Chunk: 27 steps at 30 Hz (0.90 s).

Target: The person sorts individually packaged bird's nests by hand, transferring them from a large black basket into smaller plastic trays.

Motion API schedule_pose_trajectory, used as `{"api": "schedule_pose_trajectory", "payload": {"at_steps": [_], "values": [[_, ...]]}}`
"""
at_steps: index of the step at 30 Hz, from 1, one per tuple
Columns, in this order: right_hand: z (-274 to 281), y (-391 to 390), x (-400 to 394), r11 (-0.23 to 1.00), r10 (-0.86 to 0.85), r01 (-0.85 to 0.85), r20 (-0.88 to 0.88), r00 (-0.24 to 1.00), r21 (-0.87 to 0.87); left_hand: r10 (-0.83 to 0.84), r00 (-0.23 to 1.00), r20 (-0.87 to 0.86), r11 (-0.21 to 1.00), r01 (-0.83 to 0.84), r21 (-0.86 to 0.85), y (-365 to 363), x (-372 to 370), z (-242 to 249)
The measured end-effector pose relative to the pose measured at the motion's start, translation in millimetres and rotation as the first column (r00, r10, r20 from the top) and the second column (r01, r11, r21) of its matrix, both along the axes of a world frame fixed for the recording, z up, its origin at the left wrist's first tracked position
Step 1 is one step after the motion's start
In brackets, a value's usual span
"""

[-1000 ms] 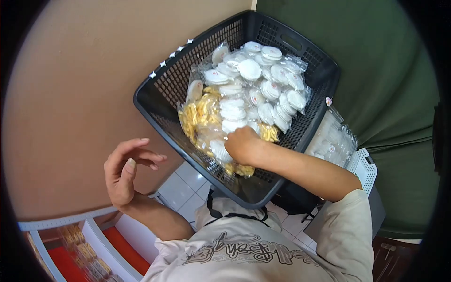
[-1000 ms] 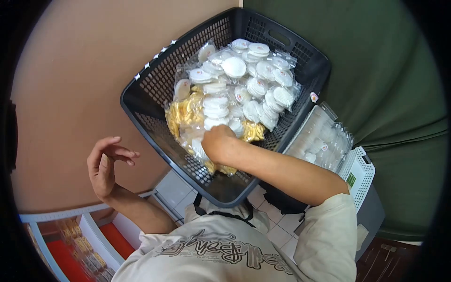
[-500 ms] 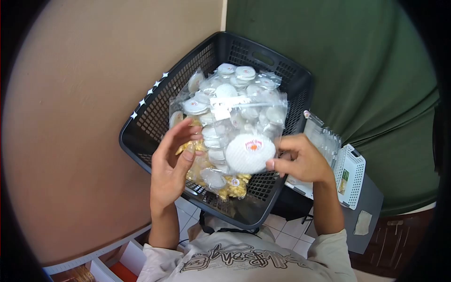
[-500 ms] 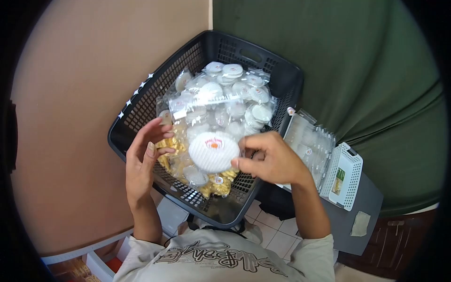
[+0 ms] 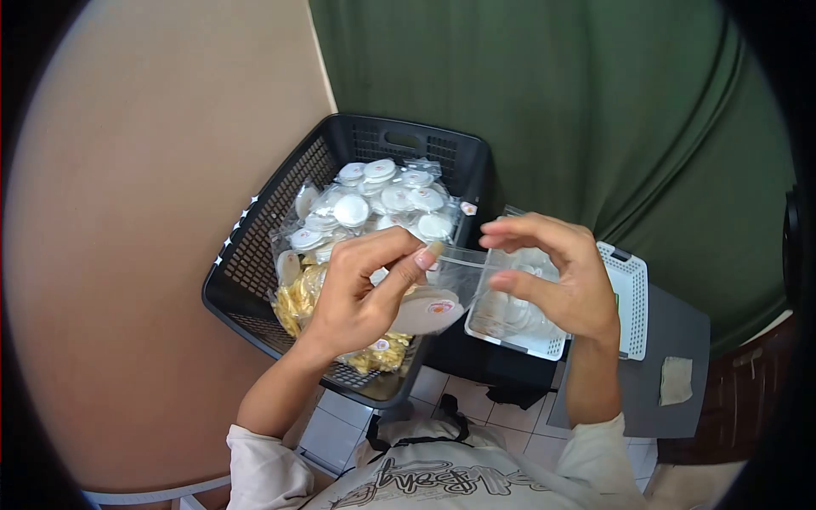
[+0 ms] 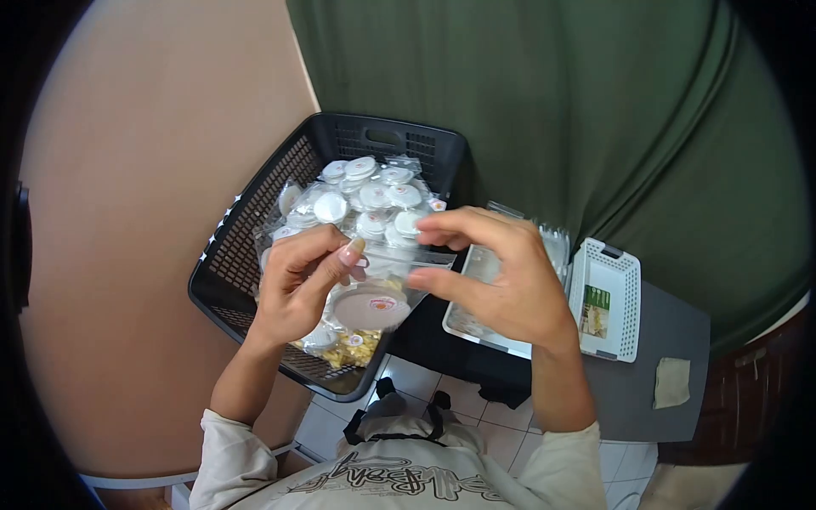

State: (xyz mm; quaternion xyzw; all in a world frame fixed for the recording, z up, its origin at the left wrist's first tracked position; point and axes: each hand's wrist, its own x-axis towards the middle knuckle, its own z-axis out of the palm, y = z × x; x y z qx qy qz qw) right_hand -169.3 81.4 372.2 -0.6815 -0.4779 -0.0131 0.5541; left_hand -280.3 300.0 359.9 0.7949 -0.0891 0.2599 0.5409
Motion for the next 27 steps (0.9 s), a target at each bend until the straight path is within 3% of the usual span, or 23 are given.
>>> {"api": "schedule_pose_trajectory", "payload": {"at_steps": [2,4,8,10,14,16,18,20,22,23,24,25,26,27], "values": [[17,-4,-6,0.994,0.044,-0.03,0.133,0.99,-0.105,-0.077,0.997,0.013,0.986,0.075,0.148,-20,4,4],[21,-9,-7,0.981,0.115,-0.106,0.048,0.992,-0.16,-0.114,0.993,-0.032,0.986,0.117,0.121,-36,6,5],[19,-32,-7,0.973,0.196,-0.177,0.128,0.972,-0.145,-0.157,0.976,-0.152,0.984,0.167,0.056,-64,2,14],[19,-45,-11,0.963,0.241,-0.217,0.152,0.959,-0.158,-0.258,0.961,-0.095,0.911,0.275,0.307,-69,2,17],[16,-69,-18,0.937,0.336,-0.316,0.139,0.932,-0.149,-0.466,0.885,-0.023,0.849,0.454,0.27,-84,0,13],[17,-81,-16,0.906,0.399,-0.354,0.19,0.897,-0.232,-0.478,0.877,-0.045,0.848,0.474,0.238,-91,-2,7],[15,-95,-9,0.887,0.396,-0.35,0.107,0.912,-0.302,-0.363,0.929,-0.069,0.919,0.369,0.137,-100,-3,4],[10,-109,0,0.914,0.372,-0.343,0.11,0.922,-0.216,-0.309,0.951,-0.023,0.945,0.309,0.107,-94,-2,-4],[16,-141,16,0.894,0.307,-0.24,0.128,0.943,-0.377,-0.198,0.98,0.027,0.98,0.197,0.039,-74,-12,-10],[2,-165,29,0.921,0.15,-0.112,0.072,0.986,-0.374,0.073,0.997,0.023,0.948,-0.063,-0.312,-61,-19,-15],[-14,-192,49,0.91,-0.011,-0.007,-0.039,0.999,-0.415,0.189,0.982,0.023,0.867,-0.156,-0.473,-48,-19,-2],[-23,-211,57,0.874,-0.178,0.166,0.018,0.984,-0.457,0.226,0.973,0.039,0.917,-0.199,-0.346,-41,-21,-2],[-36,-220,62,0.874,-0.272,0.202,-0.1,0.957,-0.442,0.27,0.961,0.061,0.943,-0.251,-0.22,-38,-24,-5],[-44,-213,55,0.916,-0.25,0.189,-0.134,0.959,-0.353,0.168,0.986,0.011,0.98,-0.166,-0.112,-42,-23,-5]]}}
